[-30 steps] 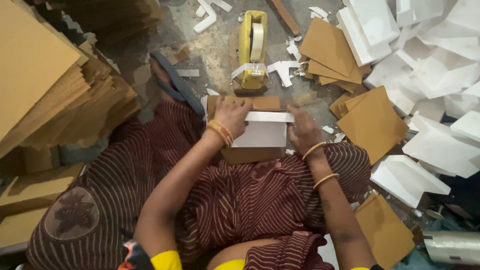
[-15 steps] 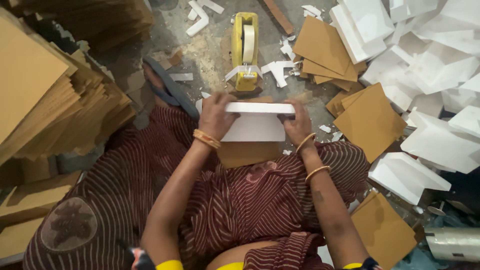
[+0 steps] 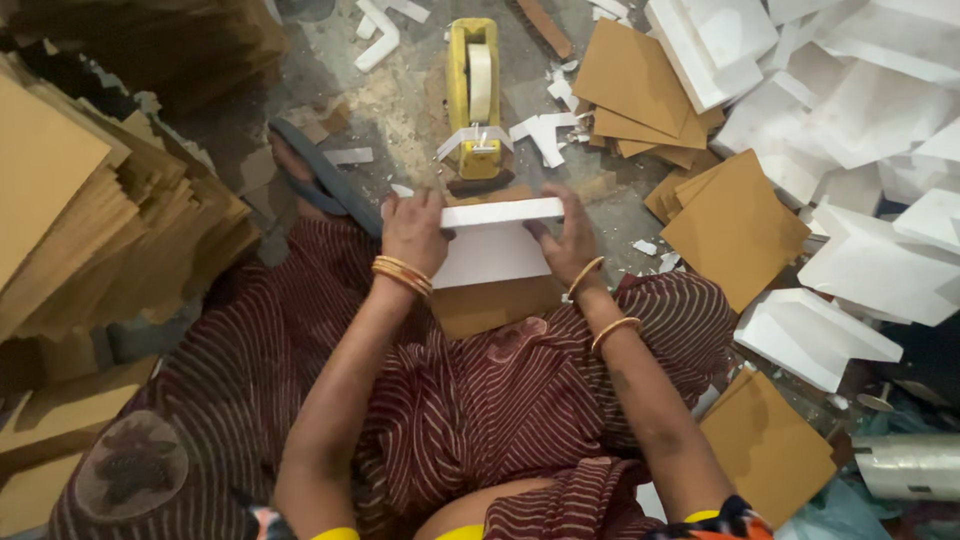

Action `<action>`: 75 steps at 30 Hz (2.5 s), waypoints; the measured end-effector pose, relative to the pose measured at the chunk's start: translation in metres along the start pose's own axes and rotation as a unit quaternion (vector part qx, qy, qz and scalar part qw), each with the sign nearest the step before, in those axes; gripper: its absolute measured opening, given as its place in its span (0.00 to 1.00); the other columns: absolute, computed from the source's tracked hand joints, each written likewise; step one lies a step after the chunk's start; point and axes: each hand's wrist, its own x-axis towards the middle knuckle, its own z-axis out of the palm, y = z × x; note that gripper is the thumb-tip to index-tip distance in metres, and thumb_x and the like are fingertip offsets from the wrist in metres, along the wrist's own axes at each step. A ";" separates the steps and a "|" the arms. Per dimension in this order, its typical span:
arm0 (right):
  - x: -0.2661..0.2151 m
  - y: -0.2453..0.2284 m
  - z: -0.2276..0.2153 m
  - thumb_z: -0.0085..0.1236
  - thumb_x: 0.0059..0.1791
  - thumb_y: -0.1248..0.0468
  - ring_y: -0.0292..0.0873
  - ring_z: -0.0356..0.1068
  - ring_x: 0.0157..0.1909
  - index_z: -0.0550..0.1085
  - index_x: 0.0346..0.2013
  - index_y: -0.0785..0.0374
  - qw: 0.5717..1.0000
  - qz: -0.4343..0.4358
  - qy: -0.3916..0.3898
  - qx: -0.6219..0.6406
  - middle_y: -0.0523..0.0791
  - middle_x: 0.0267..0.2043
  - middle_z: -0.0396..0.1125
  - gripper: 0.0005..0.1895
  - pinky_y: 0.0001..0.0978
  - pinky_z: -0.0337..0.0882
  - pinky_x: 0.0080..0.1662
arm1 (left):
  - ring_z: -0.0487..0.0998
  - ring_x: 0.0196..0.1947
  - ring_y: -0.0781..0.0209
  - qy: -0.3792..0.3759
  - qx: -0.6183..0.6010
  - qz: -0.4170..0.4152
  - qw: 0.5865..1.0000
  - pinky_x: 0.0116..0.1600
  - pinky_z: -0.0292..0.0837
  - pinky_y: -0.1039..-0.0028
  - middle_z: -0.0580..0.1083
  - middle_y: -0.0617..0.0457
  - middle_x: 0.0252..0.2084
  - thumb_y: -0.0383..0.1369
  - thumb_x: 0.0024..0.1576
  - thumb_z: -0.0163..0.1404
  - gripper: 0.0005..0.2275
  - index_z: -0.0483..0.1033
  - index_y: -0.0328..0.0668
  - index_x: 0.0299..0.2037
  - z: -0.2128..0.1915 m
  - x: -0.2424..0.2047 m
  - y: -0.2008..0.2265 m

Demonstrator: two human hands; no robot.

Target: The person sits on the floor and repeatedly assembles small cardboard boxes by inserting white foam inserts and sealing the flaps with clear tape from a handheld dispenser. The person handles flat cardboard pieces and foam inserts one at a time, folding and taping them into finished boxes.

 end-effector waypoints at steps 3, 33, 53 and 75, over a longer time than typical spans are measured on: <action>-0.001 -0.002 -0.003 0.68 0.49 0.60 0.51 0.70 0.61 0.68 0.61 0.60 1.000 0.000 -0.005 0.001 0.49 0.58 0.69 0.28 0.39 0.69 0.62 | 0.75 0.48 0.49 -0.001 0.128 0.033 0.991 0.67 0.57 0.46 0.75 0.47 0.40 0.38 0.48 0.62 0.14 0.74 0.42 0.39 0.009 0.005 0.026; -0.064 0.230 -0.209 0.71 0.36 0.56 0.63 0.64 0.62 0.69 0.62 0.59 0.905 0.176 -0.142 -0.360 0.56 0.63 0.62 0.40 0.51 0.67 0.61 | 0.74 0.47 0.52 0.086 0.076 0.105 0.988 0.50 0.64 0.61 0.74 0.50 0.45 0.48 0.51 0.61 0.24 0.74 0.42 0.51 0.024 0.004 0.030; -0.071 -0.044 -0.066 0.54 0.52 0.71 0.57 0.65 0.68 0.67 0.66 0.67 0.956 -0.213 0.036 -0.198 0.54 0.67 0.64 0.26 0.48 0.65 0.68 | 0.77 0.45 0.50 -0.089 0.040 0.106 0.990 0.52 0.65 0.60 0.75 0.48 0.41 0.37 0.57 0.54 0.10 0.74 0.43 0.44 0.041 0.028 0.005; -0.048 0.018 0.084 0.55 0.44 0.56 0.63 0.55 0.68 0.69 0.64 0.64 0.883 -0.208 -0.203 -0.370 0.58 0.66 0.58 0.34 0.57 0.57 0.62 | 0.79 0.43 0.40 -0.195 -0.033 0.095 0.976 0.47 0.73 0.52 0.77 0.41 0.44 0.59 0.57 0.48 0.26 0.71 0.46 0.52 0.012 0.045 0.004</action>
